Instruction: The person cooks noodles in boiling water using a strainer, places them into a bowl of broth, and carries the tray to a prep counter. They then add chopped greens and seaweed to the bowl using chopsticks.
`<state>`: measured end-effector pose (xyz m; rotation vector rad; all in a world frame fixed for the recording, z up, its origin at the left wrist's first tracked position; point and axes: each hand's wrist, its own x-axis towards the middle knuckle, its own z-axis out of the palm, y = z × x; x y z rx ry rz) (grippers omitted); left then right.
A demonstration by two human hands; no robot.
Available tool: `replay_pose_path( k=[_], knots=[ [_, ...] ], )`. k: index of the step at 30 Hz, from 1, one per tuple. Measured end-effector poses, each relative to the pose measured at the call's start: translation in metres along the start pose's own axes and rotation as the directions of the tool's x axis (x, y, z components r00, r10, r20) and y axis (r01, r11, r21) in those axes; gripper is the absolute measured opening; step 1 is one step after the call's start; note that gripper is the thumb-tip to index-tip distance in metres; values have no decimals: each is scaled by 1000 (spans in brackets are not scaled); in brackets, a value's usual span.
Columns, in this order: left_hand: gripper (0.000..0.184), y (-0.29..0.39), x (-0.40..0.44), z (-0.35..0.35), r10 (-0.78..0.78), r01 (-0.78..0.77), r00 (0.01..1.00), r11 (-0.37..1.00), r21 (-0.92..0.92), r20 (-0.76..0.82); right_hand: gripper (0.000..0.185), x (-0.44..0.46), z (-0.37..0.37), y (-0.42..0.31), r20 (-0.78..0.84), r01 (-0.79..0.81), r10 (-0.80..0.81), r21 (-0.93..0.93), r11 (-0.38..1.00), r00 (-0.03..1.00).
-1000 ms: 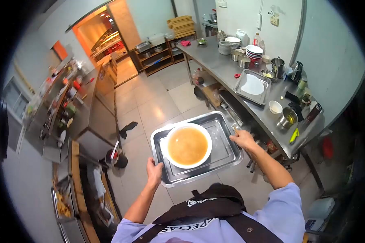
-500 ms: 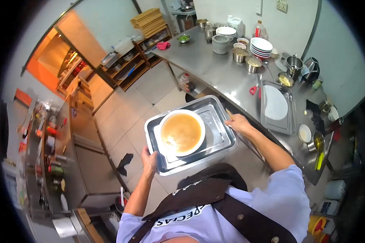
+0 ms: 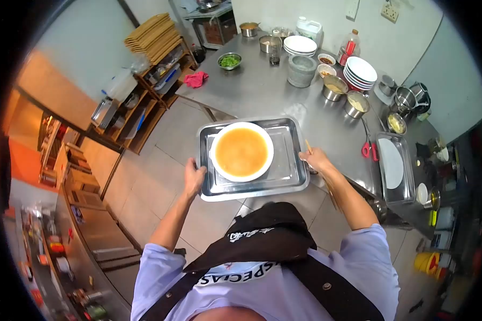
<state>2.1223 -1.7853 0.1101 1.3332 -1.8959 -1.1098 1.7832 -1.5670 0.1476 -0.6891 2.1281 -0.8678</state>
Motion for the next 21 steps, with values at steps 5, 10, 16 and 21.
replay_pose_path(
  k=[5,10,16,21],
  knots=[
    [30,-19,146,0,15,-24,993,996,84,114,29,75,37,-40,16,-112,112,260,959,994],
    [26,-52,271,22,168,-193,974,968,162,155,25,168,72,-46,-87,-54,69,166,985,994],
    [25,-49,371,34,128,-175,950,974,146,283,29,215,89,-103,-101,-238,255,159,958,962],
    [23,-73,436,55,181,-225,929,969,103,323,28,255,104,-113,-136,-257,285,188,948,949]
  ],
)
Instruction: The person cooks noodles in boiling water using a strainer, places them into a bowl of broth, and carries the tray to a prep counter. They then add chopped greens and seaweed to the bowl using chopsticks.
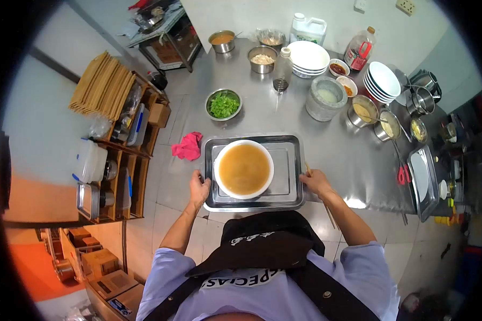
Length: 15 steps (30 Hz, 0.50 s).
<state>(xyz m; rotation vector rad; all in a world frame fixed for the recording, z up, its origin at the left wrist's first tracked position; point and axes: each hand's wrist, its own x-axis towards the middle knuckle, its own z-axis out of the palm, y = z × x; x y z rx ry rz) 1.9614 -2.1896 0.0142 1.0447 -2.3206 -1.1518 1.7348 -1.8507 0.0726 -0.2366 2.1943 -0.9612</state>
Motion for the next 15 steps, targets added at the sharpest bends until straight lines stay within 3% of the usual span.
replay_pose_path(
  k=[3,5,10,14,15],
  knots=[
    [23,-26,19,-1,29,-28,999,999,-34,36,27,-10,10,-34,-13,-160,162,85,983,987],
    [23,-29,43,-4,65,-53,995,988,-143,80,26,-1,22,-27,-56,-156,158,37,987,986],
    [19,-14,76,-27,98,-93,982,995,-38,163,27,1,47,-38,-176,-157,169,80,984,970],
    [17,-26,98,-31,150,-133,965,987,-93,217,28,12,59,-30,-205,-189,173,-60,980,963],
    [17,-26,102,-32,154,-129,962,984,-123,223,29,7,63,-32,-343,-180,80,-272,945,936]
  ],
)
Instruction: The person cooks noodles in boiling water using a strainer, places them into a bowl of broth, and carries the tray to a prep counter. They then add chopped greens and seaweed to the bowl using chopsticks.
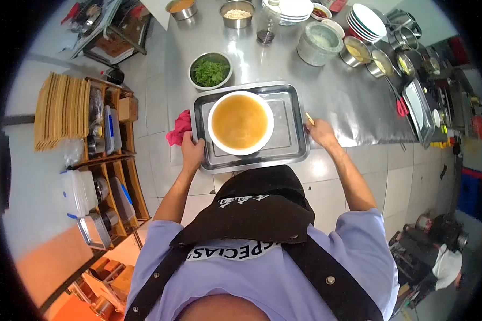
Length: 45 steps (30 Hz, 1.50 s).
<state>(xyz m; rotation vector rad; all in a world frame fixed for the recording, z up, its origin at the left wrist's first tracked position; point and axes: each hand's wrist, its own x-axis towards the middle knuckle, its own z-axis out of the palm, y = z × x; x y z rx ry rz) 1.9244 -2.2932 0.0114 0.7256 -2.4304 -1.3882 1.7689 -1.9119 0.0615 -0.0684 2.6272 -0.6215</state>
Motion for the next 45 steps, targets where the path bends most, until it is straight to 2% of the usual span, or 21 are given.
replay_pose_path(
  k=[1,3,5,6,8,11,12,15,18,20,22,28,35,36,39,43,45],
  knots=[
    [19,0,1,-2,-23,23,1000,1000,-1,15,31,-6,-4,0,-150,45,-78,-212,976,986],
    [21,9,3,-6,-72,72,997,997,-2,41,38,-47,-48,-53,-452,193,-198,-57,980,870],
    [23,4,1,-5,-65,66,997,998,-12,44,49,-80,-92,-97,-700,547,-411,-35,837,584],
    [24,5,6,-5,-59,59,997,998,-14,48,50,-92,-108,-106,-680,595,-309,233,769,665],
    [26,5,5,-7,-68,67,995,998,10,71,51,-120,-117,-119,-538,550,-173,695,463,825],
    [28,8,7,-12,-77,71,990,996,54,115,48,-113,-79,-118,-456,464,-153,715,523,877],
    [29,10,8,-13,-84,76,989,995,72,125,41,-107,-66,-114,-391,439,-204,744,504,898],
    [31,16,6,-18,-92,83,984,995,62,156,30,-102,-37,-119,-316,314,-131,645,697,940],
    [31,11,8,-19,-82,68,983,994,87,167,25,-89,-11,-116,-212,211,-46,876,434,976],
    [31,15,10,-17,-89,73,981,993,97,172,28,-74,4,-100,-120,107,24,949,295,993],
    [33,13,7,-18,-97,82,980,992,91,171,30,-60,25,-81,-9,7,19,989,145,1000],
    [32,14,6,-18,-108,96,977,993,74,185,27,-45,39,-52,201,-185,112,973,-138,973],
    [38,10,2,-22,-118,119,981,993,0,153,26,-43,13,-49,175,-165,38,969,-183,984],
    [39,13,-1,-26,-118,121,983,993,-12,143,26,-44,7,-48,153,-147,24,976,-162,988],
    [40,36,5,-44,22,-32,998,984,178,54,27,-52,-12,-52,61,-59,23,996,-60,998],
    [37,53,39,-57,60,-59,996,998,-4,73,30,-64,-29,-62,-100,93,58,990,107,993],
    [36,57,59,-59,32,-33,995,999,9,94,32,-71,-35,-71,-211,193,67,959,209,975]
  ],
)
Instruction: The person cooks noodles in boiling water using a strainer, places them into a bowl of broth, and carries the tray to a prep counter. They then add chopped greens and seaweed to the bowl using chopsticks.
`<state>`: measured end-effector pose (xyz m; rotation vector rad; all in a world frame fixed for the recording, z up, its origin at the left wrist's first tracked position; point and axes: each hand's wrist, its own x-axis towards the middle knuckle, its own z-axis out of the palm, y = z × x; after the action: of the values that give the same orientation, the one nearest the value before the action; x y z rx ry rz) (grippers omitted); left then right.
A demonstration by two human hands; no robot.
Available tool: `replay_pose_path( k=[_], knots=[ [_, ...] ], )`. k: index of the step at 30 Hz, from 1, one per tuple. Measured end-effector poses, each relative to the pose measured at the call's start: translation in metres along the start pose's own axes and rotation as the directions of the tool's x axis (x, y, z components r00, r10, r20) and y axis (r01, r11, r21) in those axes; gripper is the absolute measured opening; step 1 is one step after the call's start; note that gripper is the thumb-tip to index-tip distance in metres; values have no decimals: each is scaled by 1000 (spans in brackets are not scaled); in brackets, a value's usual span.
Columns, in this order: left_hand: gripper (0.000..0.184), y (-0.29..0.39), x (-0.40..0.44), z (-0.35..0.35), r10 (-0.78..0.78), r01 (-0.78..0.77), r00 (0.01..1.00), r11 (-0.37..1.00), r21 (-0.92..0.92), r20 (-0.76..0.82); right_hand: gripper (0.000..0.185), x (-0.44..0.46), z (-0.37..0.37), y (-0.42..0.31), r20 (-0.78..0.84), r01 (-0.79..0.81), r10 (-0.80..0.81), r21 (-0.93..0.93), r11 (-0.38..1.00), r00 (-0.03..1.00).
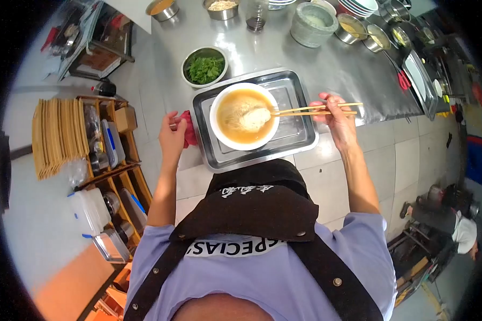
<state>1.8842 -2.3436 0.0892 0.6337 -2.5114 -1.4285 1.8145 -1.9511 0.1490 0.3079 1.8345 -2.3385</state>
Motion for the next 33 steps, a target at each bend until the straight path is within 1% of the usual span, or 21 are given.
replay_pose_path(
  k=[3,6,7,10,12,14,16,17,19,20,24,25,28,31,33],
  knots=[
    [36,-3,25,-5,6,-5,998,1000,-16,62,31,-18,18,-26,72,43,-25,-268,962,997],
    [36,-4,44,-11,6,-3,991,1000,-18,131,30,-37,43,-52,122,181,-145,-385,905,982],
    [35,-7,49,-14,-3,5,988,1000,-8,156,29,-43,53,-57,79,194,-178,-388,901,981],
    [35,-21,65,-21,-3,10,976,1000,-29,216,29,-46,78,-48,34,226,-231,-390,893,972],
    [35,-27,77,-26,47,-51,966,999,13,254,30,-41,90,-20,-10,120,-135,-391,913,991],
    [34,-33,87,-28,94,-105,953,994,23,289,31,-40,101,15,-66,111,-147,-385,916,987],
    [34,-43,99,-32,146,-156,930,988,5,338,35,-50,111,49,-289,-22,-45,-227,974,956],
    [34,-44,104,-32,156,-165,926,986,-3,345,39,-53,106,61,-345,13,-63,-145,989,937],
    [33,-51,109,-30,171,-176,919,984,-19,356,40,-58,95,82,-447,4,21,54,999,894],
    [33,-52,113,-30,170,-176,914,984,-17,369,40,-58,89,94,-486,13,64,154,988,872],
    [33,-59,125,-29,145,-147,911,989,-23,387,40,-62,67,121,-478,-36,267,439,898,837],
    [32,-62,128,-27,134,-135,912,991,-26,386,40,-63,61,123,-482,-38,285,458,888,829],
    [33,-58,132,-27,-58,142,882,979,-145,468,42,-65,54,122,-489,-44,319,494,869,812],
    [34,-55,136,-21,-149,260,863,950,-171,483,43,-68,53,109,-512,-19,297,479,878,806],
    [34,-50,138,-17,-185,328,850,918,-221,493,43,-74,57,96,-539,34,219,421,906,813]
  ],
)
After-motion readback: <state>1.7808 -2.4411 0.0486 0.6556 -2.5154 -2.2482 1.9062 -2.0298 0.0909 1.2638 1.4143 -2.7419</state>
